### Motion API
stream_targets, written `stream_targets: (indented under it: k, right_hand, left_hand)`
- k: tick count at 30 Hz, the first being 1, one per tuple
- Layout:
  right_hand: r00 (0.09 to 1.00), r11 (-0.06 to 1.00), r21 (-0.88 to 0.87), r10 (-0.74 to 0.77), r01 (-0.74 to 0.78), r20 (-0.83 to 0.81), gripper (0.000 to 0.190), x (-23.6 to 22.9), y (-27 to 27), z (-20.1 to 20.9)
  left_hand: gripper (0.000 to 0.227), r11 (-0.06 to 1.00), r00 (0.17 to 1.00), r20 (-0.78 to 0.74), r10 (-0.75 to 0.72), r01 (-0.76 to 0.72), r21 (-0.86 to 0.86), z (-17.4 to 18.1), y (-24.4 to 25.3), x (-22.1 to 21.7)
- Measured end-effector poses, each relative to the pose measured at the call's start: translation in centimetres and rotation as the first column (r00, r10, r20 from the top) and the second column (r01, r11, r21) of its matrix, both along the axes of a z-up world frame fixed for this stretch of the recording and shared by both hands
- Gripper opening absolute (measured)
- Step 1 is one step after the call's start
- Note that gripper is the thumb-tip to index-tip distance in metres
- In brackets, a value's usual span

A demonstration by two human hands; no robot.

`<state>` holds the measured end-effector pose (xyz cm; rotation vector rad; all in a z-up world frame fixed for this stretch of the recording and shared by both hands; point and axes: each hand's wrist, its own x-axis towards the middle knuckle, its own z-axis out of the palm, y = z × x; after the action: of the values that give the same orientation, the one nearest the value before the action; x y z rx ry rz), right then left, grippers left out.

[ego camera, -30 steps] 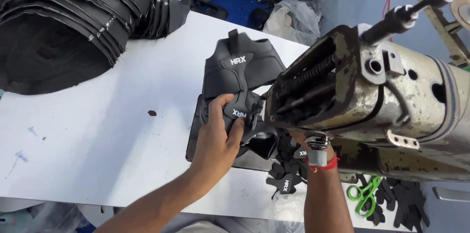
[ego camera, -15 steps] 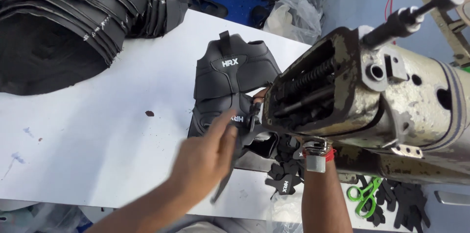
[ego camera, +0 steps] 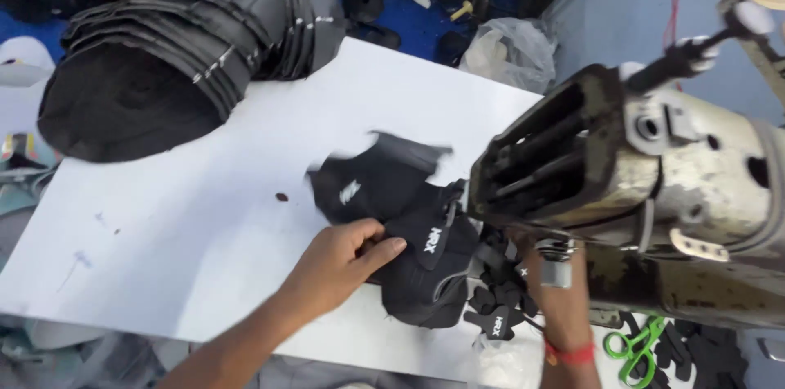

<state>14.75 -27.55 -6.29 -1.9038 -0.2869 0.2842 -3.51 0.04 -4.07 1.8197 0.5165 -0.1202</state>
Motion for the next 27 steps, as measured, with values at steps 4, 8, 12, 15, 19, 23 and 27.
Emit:
stream_targets:
  k: [4,8,12,15,19,23,27]
  right_hand:
    - [0.999,0.985,-0.168,-0.034,0.034,0.004,0.025,-3.9,-0.8,4.2]
    - [0.999,0.956,-0.294,-0.015,0.025,0.034,0.027,-5.3,-3.9,5.6]
    - [0.999,0.956,-0.292,-0.008,0.022,0.050,0.030,-9.1,0.0,9.2]
    - [0.924,0.844,-0.528,0.272,-0.095,0.269,0.036,-11.3,3.8,11.7]
    - [0.784,0.770,-0.628,0.456,-0.112,0.420,0.038,-12.2,9.6,13.6]
    - [0.642,0.544,-0.839,0.642,0.004,0.419,0.040,-12.2,14.3,13.9]
    - [0.582,0.541,-0.841,0.686,-0.007,0.436,0.035,-11.6,15.9,12.8]
  left_hand:
    - [0.049,0.866,0.877,0.283,0.389,-0.453,0.214,-0.6,-0.2,-2.9]
    - [0.063,0.564,0.712,0.604,0.359,-0.681,0.467,-7.0,1.2,-4.9]
    - [0.057,0.839,0.835,0.309,0.456,-0.519,0.163,-6.0,1.0,-4.6]
    - [0.039,0.893,0.876,0.183,0.447,-0.448,-0.040,-3.7,1.8,-4.3]
    - [0.024,0.859,0.777,0.495,0.388,-0.500,0.112,0.2,3.2,-4.3]
    - [0.017,0.798,0.733,0.643,0.223,-0.516,0.311,2.2,2.9,-4.7]
    - [0.017,0.787,0.730,0.665,0.159,-0.500,0.361,2.6,2.7,-5.3]
